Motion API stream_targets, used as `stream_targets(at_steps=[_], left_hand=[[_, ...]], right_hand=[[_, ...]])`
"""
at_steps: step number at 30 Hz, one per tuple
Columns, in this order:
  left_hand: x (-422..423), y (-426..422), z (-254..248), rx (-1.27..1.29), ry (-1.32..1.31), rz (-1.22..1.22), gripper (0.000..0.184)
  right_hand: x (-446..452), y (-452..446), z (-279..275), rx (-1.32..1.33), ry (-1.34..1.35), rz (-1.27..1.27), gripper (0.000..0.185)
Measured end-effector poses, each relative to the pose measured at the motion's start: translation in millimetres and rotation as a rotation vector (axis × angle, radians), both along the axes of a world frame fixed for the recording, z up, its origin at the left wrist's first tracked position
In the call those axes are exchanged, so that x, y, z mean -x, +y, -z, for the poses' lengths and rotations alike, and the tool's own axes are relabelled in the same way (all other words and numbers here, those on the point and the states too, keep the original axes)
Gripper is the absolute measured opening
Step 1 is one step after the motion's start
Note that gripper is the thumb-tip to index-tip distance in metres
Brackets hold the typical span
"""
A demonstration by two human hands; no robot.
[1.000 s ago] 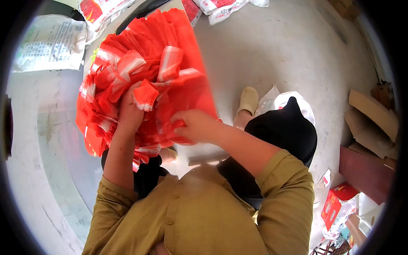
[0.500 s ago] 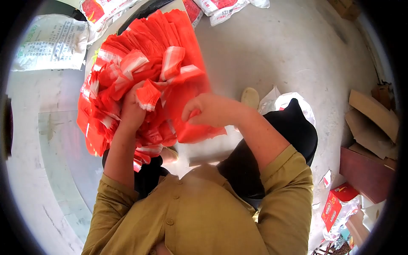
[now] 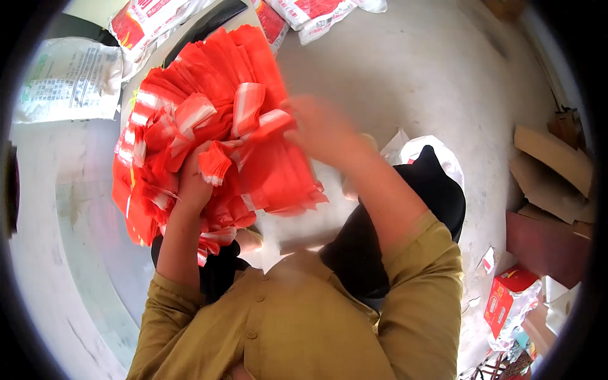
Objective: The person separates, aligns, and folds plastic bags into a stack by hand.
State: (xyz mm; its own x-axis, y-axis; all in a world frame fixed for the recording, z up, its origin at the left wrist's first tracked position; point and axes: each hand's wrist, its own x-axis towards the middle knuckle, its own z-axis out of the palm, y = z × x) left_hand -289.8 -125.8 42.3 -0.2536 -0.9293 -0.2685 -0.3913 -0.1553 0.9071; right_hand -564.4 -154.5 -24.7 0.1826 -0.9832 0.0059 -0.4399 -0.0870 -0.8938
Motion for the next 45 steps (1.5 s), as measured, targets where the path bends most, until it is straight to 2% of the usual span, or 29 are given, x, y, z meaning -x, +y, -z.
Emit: stream_targets(at_steps=[1, 3, 6, 8, 10, 13, 14, 17, 20, 23, 26, 29, 32, 36, 38, 41, 42, 44, 45], left_hand=[[0, 0, 1, -0.006, 0.006, 0.008, 0.026], [-4, 0, 4, -0.017, 0.016, 0.012, 0.026], [-5, 4, 5, -0.021, 0.094, 0.074, 0.03], [-5, 10, 7, 0.005, -0.002, 0.145, 0.033], [-5, 15, 12, -0.002, -0.063, 0.222, 0.038], [0, 20, 7, -0.147, -0.215, 0.283, 0.038], [0, 20, -2, -0.244, -0.238, 0.313, 0.038], [-5, 19, 1, -0.269, -0.217, 0.36, 0.036], [-9, 23, 9, -0.296, -0.205, 0.323, 0.036], [-11, 27, 16, -0.248, -0.171, 0.231, 0.042], [-7, 30, 27, -0.242, 0.119, 0.061, 0.049], [21, 30, -1, -0.423, 0.043, -0.031, 0.055], [16, 39, 10, -0.294, 0.022, 0.119, 0.058], [10, 40, 16, -0.475, -0.019, 0.21, 0.055], [0, 41, 29, -0.419, -0.03, 0.264, 0.047], [4, 37, 16, -0.568, -0.138, 0.306, 0.033], [4, 37, 14, -0.582, -0.161, 0.306, 0.029], [4, 41, 14, -0.507, -0.177, 0.257, 0.025], [5, 41, 13, -0.472, -0.192, 0.231, 0.023]], right_hand=[[-9, 0, 13, 0.215, 0.082, -0.012, 0.028], [-19, -1, 25, 0.389, 0.143, -0.049, 0.029], [-26, -5, 27, 0.302, 0.048, -0.079, 0.032], [-25, -11, 23, 0.3, -0.05, -0.048, 0.033], [-25, -11, 14, 0.389, -0.036, -0.041, 0.031], [-26, -4, 4, 0.529, -0.031, -0.084, 0.027], [-28, -1, 3, 0.575, -0.033, -0.108, 0.025], [-37, 7, 0, 0.752, -0.134, -0.185, 0.02], [-32, 13, -7, 0.779, -0.178, -0.392, 0.017], [-33, 24, -15, 0.782, -0.116, -0.435, 0.015], [-33, 30, -13, 0.844, -0.057, -0.482, 0.014], [-33, 34, -12, 0.847, -0.005, -0.544, 0.011], [-37, 35, -6, 0.87, -0.027, -0.541, 0.012], [-35, 39, -10, 0.67, -0.103, -0.613, 0.009], [-31, 44, -22, 0.473, -0.108, -0.614, 0.007], [-30, 36, -12, 0.285, -0.301, -0.196, 0.012], [-28, 28, -6, 0.133, -0.346, -0.105, 0.014], [-23, 5, 7, -0.171, -0.429, 0.079, 0.017], [-23, 0, 10, -0.192, -0.396, 0.1, 0.021]])
